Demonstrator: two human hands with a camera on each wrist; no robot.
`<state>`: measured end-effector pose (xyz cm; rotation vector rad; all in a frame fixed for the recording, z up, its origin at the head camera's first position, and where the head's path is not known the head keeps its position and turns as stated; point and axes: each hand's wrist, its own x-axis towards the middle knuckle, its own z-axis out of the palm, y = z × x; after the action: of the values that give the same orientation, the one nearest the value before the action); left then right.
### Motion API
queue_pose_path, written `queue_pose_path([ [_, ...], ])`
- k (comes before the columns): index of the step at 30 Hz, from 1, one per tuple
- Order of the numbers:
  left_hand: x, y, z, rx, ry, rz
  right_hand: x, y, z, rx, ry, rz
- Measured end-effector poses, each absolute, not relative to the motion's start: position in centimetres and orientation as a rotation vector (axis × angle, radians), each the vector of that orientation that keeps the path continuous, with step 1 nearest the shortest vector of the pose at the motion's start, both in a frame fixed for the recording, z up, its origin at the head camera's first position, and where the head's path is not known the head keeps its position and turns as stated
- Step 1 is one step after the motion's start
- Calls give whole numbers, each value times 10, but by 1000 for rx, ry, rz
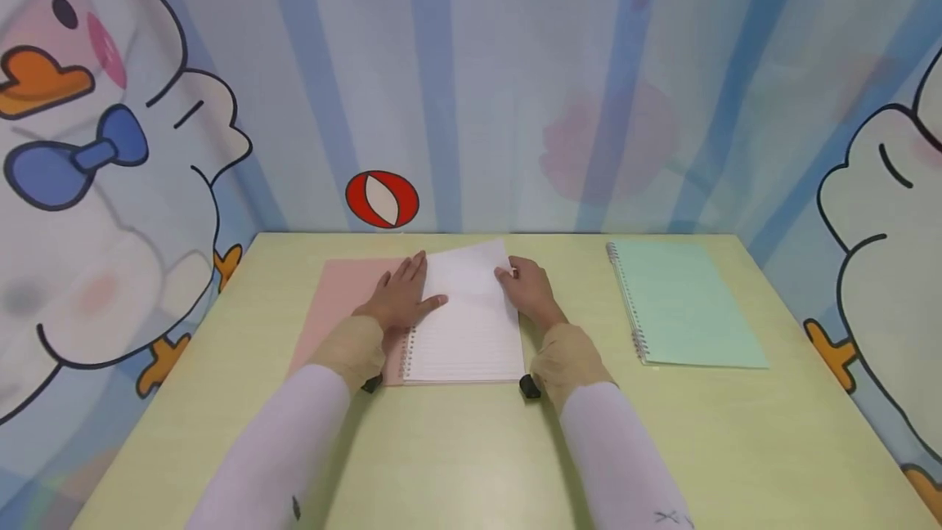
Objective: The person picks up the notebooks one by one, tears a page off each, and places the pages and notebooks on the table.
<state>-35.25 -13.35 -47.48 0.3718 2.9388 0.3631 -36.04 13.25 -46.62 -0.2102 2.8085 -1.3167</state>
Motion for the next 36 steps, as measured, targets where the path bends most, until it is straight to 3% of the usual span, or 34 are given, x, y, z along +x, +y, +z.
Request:
queue_pose_path([
  [11,-336,-133,-461,366,2926,368,-353,134,-464,-267,2747,-1352],
  [21,-339,-141,-474,345,2935,380,-346,132,-466,-244,2714,-1418],
  [32,-330,-140,-455,431,3023,291,-334,121,-454,-147,2752,-1541],
  [36,-310,-139,-440,437,2938,313,-325,119,-450,-228,2911,-1551],
])
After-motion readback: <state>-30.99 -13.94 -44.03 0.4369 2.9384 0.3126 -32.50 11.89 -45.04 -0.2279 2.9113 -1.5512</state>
